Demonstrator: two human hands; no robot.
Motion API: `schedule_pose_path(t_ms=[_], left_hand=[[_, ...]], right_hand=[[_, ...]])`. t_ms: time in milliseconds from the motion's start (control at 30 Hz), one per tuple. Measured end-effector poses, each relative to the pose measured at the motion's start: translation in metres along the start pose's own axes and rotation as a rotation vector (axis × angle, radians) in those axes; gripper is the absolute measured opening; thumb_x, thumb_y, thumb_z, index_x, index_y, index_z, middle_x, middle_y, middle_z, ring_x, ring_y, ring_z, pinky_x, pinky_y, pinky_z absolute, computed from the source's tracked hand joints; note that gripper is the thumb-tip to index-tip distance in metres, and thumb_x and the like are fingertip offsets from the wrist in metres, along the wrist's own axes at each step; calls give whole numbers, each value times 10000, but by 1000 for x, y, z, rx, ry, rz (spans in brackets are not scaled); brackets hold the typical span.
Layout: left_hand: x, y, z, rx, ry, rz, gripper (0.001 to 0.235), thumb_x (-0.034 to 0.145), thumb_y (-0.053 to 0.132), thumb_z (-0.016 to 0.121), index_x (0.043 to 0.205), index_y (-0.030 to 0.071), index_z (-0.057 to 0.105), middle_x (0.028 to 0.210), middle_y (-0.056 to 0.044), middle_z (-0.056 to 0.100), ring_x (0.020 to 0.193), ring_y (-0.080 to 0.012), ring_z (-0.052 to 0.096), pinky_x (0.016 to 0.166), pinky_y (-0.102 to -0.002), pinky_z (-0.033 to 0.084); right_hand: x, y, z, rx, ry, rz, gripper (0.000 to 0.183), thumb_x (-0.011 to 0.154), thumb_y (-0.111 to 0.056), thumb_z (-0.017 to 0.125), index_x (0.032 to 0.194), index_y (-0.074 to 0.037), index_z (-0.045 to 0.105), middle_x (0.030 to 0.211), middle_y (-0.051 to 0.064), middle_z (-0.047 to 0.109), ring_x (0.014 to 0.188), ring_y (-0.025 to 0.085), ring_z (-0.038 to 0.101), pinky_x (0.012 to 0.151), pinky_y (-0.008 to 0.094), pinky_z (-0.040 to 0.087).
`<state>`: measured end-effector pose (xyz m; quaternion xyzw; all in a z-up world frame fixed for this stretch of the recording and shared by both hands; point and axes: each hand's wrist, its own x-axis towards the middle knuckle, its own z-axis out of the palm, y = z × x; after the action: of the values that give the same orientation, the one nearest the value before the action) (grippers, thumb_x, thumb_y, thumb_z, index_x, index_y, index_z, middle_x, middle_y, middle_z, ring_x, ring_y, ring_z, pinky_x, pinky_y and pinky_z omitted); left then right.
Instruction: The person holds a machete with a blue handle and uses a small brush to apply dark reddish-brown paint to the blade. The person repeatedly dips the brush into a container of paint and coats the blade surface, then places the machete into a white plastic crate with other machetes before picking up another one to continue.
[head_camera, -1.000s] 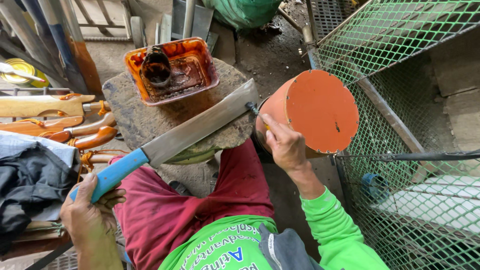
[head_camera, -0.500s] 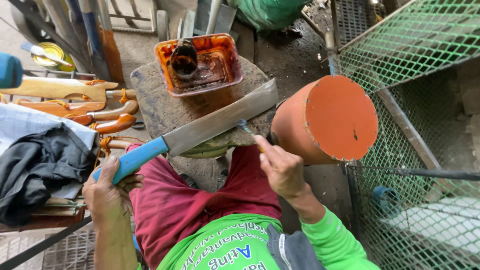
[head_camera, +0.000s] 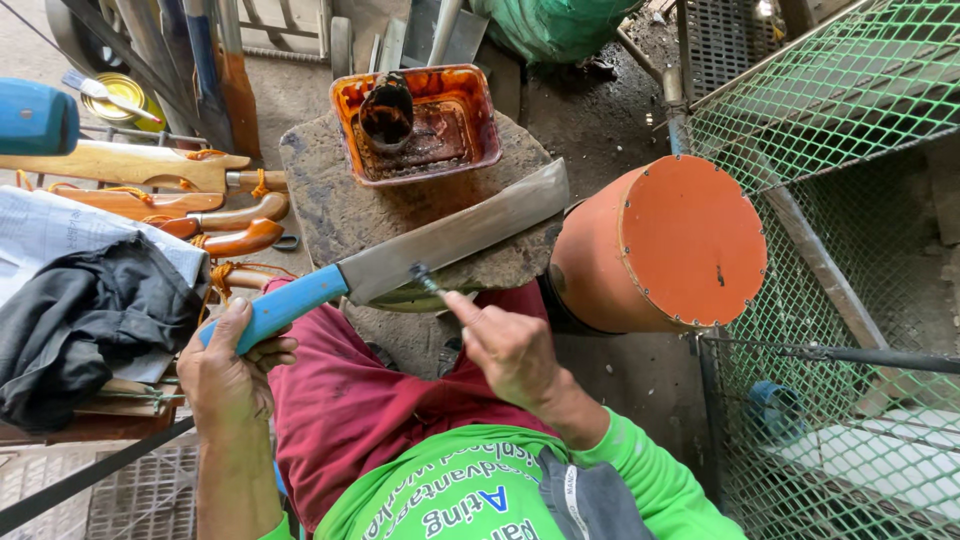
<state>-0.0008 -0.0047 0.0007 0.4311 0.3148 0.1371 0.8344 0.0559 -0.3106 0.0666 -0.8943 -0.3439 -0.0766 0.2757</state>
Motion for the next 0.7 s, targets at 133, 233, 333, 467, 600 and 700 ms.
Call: schedule_pose_path(t_ms=[133, 233, 333, 467, 600, 700], left_hand=[[-2, 1, 1, -9, 10, 0, 250, 1040, 178, 663, 1089, -60, 600, 808, -156, 683, 570, -232, 680, 515, -308, 585], [0, 2, 1, 2, 5, -8, 256, 1039, 185, 659, 1089, -60, 601, 801, -159, 684, 561, -232, 676, 517, -303, 585], [-2, 1, -1, 4, 6, -13, 255, 1039, 184, 655, 1086, -60, 597, 803, -163, 686, 560, -232, 675, 518, -303, 586], [0, 1, 0, -3, 7, -4, 247, 1035, 180, 660, 1088, -55, 606, 809, -170, 688, 562, -235, 678, 511, -310, 586], [2, 2, 2, 19, -8, -14, 242, 1027, 185, 655, 1080, -47, 614, 805, -182, 698, 556, -235, 680, 504, -305, 580], [1, 1, 0, 14, 5, -13, 248, 1029, 182, 659, 1071, -57, 608, 796, -185, 697, 558, -237, 680, 514, -307, 588]], right_hand=[[1, -5, 4, 47, 15, -11, 526, 871, -12, 689, 1392, -49, 622, 715, 83, 544, 607, 242, 607, 571, 393, 490], [2, 4, -7, 16, -8, 96, 481, 872, -21, 701, 1351, -32, 667, 696, 109, 613, 578, 265, 626, 577, 397, 522], [2, 6, -13, 263, 78, 64, 399, 957, -14, 618, 1356, -9, 626, 1165, 210, 725, 1028, 308, 749, 875, 341, 612], [3, -5, 7, 570, -66, 219, 384, 958, -33, 608, 1337, 19, 641, 1176, 194, 755, 1011, 228, 751, 897, 300, 571], [-4, 4, 28, 682, -19, 303, 379, 981, -36, 593, 1350, 22, 655, 1141, 129, 772, 947, 166, 713, 861, 290, 567], [-13, 31, 18, 726, 30, 520, 385, 963, -61, 587, 1327, 2, 697, 993, 78, 757, 703, 92, 603, 644, 266, 527]])
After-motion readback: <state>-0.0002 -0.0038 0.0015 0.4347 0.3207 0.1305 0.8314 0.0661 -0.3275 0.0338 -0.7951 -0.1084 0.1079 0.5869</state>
